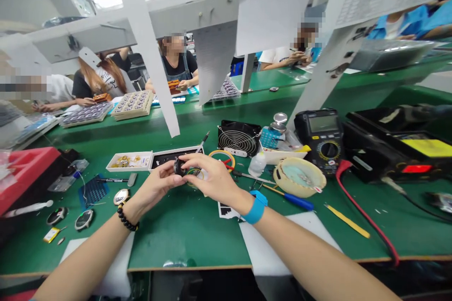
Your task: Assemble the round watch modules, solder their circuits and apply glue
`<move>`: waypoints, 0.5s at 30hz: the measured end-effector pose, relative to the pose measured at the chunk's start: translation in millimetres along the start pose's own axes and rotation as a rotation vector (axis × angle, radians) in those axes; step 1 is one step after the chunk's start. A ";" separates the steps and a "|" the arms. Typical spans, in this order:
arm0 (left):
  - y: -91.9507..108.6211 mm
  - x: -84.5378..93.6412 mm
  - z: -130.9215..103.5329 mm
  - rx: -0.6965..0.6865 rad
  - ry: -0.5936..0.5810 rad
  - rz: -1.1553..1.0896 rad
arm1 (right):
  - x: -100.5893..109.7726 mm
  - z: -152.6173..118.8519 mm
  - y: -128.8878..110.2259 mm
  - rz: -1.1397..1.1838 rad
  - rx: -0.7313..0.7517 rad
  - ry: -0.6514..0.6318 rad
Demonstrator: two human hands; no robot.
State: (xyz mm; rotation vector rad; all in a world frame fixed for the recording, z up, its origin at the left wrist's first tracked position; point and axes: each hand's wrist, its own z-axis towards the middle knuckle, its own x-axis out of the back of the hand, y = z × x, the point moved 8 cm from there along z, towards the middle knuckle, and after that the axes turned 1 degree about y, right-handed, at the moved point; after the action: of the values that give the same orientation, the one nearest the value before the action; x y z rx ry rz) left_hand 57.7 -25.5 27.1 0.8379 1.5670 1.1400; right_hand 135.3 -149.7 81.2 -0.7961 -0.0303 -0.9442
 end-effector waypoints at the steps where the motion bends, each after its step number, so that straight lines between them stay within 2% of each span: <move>1: -0.7 0.0 0.2 0.001 -0.006 -0.005 | 0.0 0.1 -0.8 -0.002 0.000 0.000; 15: -4.2 0.3 -0.4 0.005 -0.057 -0.059 | -3.1 -0.1 -2.8 0.007 -0.014 -0.012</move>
State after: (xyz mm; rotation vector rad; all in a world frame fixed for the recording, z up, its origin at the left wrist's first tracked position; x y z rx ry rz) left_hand 57.4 -26.7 23.1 0.8160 1.5383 1.0616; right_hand 131.3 -148.5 81.7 -0.8145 -0.0316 -0.9343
